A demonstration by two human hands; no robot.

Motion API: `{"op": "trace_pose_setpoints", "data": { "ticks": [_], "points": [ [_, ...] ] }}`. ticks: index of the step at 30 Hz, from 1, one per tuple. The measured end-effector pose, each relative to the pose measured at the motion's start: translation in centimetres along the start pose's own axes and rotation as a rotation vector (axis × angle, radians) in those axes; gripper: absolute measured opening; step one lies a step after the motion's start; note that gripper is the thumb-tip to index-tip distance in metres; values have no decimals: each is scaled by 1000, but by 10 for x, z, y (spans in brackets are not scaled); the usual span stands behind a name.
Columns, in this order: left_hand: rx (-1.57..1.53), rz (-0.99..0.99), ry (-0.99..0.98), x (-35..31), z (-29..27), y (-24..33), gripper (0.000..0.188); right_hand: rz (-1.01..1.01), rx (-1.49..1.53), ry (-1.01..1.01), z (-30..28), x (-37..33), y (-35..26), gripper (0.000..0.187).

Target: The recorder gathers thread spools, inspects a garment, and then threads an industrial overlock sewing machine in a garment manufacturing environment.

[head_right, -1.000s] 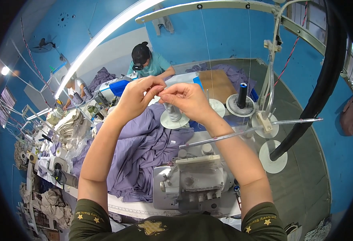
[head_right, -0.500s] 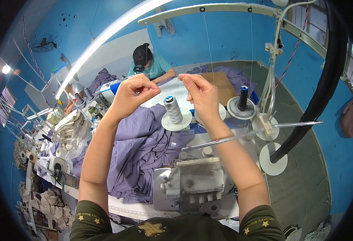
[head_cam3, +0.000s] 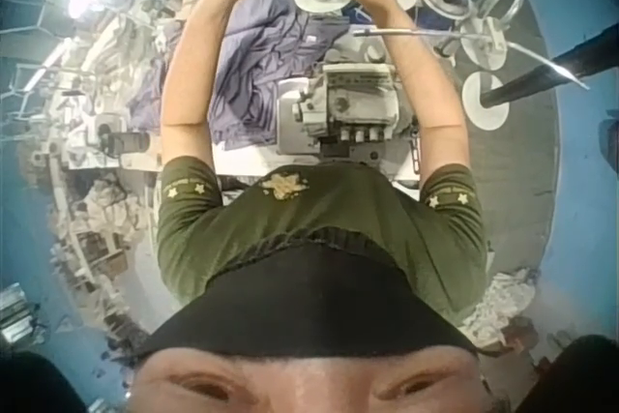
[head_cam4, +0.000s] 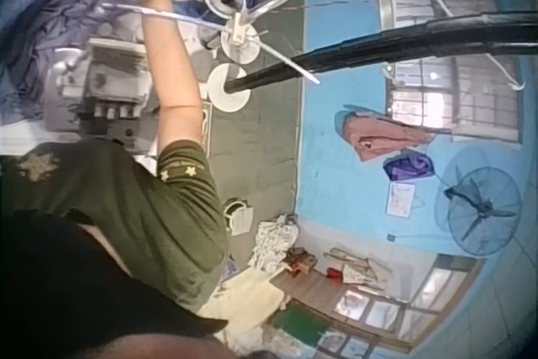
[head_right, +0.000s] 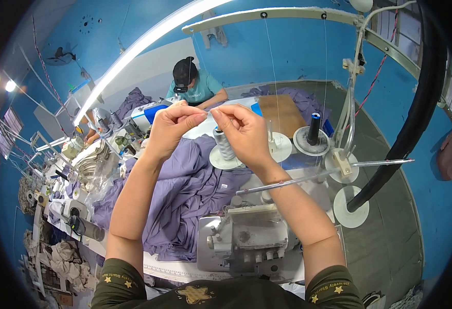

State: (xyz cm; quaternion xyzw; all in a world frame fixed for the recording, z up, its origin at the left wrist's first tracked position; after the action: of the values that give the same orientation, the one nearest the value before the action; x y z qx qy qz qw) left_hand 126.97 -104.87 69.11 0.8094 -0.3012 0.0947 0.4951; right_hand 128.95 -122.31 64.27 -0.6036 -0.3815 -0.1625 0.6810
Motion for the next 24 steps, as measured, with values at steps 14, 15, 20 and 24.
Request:
{"op": "trace_pose_setpoints", "data": {
  "ticks": [14,15,20,24],
  "points": [
    [-228,9,111,0,7,-8,16,105,54,-43,18,0,-8,21],
    [-228,9,111,0,7,-8,16,105,53,-43,18,0,-8,21],
    [-209,-7,114,0,7,-11,15,79,-125,-63,15,0,-6,19],
    [-335,-100,55,-3,4,-10,24,57,-136,-96,14,1,-7,22]
  ]
}}
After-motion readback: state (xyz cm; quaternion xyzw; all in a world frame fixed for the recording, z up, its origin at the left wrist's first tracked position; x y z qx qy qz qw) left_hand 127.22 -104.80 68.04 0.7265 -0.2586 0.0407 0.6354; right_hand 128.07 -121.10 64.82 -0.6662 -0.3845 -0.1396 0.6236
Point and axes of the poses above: each hand's wrist, its own x-axis towards the middle knuckle, its own z-axis out of the palm, y = z × x, the point moved 1 cm from there along x, towards the middle knuckle, and after that the axes turned 12 degrees about -y, right-handed, at the moved point
